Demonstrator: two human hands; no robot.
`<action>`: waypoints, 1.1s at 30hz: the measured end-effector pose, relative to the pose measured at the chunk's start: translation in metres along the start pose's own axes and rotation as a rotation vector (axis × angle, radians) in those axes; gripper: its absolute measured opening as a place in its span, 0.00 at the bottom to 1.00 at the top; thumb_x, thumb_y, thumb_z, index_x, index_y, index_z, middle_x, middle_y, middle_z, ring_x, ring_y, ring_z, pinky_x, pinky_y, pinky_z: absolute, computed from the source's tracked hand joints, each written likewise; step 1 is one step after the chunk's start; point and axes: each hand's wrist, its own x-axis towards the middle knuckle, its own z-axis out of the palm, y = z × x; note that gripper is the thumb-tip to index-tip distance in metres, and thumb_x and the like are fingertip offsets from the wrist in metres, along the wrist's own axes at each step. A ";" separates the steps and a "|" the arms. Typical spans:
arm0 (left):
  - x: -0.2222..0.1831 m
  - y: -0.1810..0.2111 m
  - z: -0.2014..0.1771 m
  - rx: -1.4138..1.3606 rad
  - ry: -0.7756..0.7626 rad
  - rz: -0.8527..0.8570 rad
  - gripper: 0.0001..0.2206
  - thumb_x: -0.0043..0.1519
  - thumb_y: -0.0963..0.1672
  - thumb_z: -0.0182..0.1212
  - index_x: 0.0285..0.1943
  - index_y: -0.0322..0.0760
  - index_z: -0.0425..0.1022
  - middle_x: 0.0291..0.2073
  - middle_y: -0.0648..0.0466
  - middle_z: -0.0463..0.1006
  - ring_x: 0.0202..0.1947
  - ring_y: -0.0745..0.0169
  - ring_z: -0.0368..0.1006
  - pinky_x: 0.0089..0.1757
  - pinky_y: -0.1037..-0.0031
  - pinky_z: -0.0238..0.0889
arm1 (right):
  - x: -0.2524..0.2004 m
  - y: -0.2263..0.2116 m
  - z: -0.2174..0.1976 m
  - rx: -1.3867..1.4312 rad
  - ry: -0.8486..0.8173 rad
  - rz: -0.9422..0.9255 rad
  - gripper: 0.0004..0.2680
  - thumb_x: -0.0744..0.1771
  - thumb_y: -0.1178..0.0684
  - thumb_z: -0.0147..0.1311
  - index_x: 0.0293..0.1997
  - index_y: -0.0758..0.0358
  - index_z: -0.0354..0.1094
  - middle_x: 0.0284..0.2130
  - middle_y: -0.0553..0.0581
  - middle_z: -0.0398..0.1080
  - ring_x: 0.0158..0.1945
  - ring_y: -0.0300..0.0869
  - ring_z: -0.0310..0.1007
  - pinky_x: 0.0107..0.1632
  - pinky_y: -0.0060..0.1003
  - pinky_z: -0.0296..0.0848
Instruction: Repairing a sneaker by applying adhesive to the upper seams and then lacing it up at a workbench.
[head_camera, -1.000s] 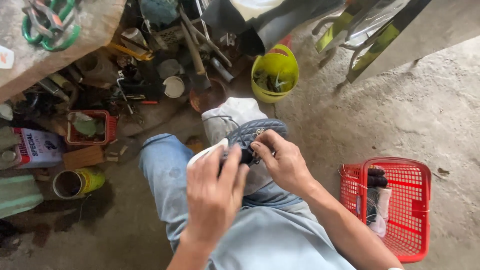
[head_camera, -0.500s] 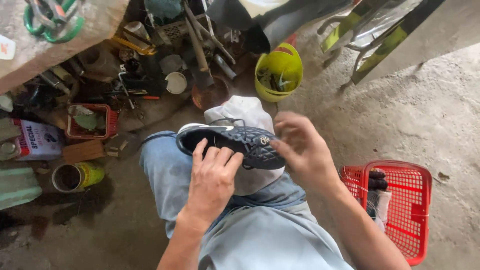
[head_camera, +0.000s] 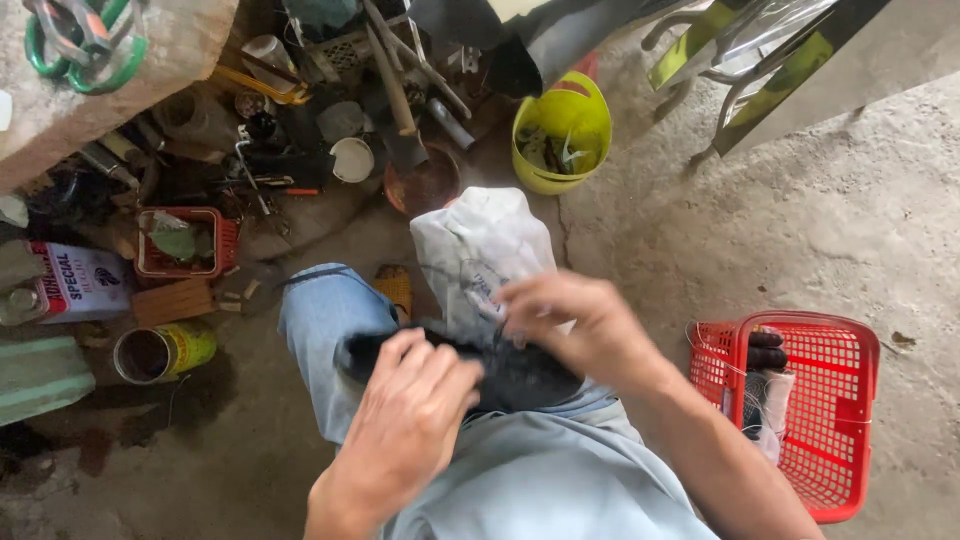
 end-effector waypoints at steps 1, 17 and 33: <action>-0.006 0.000 0.000 -0.002 -0.002 0.001 0.05 0.62 0.40 0.60 0.45 0.36 0.74 0.30 0.52 0.68 0.37 0.47 0.67 0.57 0.53 0.57 | 0.006 -0.003 -0.004 0.000 0.001 0.003 0.02 0.66 0.60 0.61 0.36 0.57 0.77 0.46 0.56 0.79 0.47 0.41 0.80 0.47 0.32 0.79; -0.002 -0.006 -0.012 -0.219 0.060 0.007 0.06 0.65 0.38 0.55 0.47 0.36 0.76 0.32 0.54 0.68 0.35 0.55 0.66 0.58 0.50 0.57 | 0.011 -0.022 -0.016 -0.093 -0.459 -0.201 0.09 0.71 0.53 0.49 0.55 0.60 0.71 0.65 0.61 0.64 0.74 0.56 0.55 0.72 0.53 0.58; -0.005 -0.011 0.006 -0.503 0.147 -0.095 0.04 0.66 0.40 0.60 0.46 0.32 0.76 0.35 0.53 0.76 0.37 0.57 0.71 0.57 0.55 0.60 | 0.004 0.035 -0.040 -0.254 0.350 0.414 0.11 0.68 0.53 0.52 0.57 0.59 0.67 0.67 0.59 0.62 0.68 0.47 0.62 0.66 0.45 0.62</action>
